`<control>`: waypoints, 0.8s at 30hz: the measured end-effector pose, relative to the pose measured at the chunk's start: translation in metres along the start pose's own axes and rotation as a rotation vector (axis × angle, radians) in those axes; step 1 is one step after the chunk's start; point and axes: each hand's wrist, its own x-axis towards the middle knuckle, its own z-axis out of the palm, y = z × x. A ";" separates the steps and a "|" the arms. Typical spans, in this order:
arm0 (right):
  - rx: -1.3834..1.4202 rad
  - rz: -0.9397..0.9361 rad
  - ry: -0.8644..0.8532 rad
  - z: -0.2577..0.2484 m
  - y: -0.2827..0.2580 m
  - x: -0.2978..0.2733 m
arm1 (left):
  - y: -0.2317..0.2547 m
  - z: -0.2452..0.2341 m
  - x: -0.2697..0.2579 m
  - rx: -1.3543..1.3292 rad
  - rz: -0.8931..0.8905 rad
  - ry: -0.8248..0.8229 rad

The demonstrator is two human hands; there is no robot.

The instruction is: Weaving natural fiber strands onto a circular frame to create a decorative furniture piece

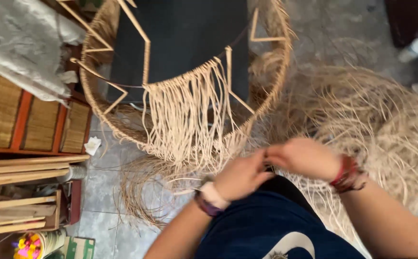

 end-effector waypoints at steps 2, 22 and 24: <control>0.057 -0.111 -0.008 0.000 -0.001 0.021 | -0.029 0.035 0.026 0.192 0.100 0.217; 0.137 -0.297 -0.315 -0.101 0.133 0.155 | -0.041 -0.012 0.073 0.458 -0.323 0.746; 0.163 -0.363 -0.357 -0.101 0.137 0.171 | -0.048 -0.008 0.078 0.510 -0.407 0.795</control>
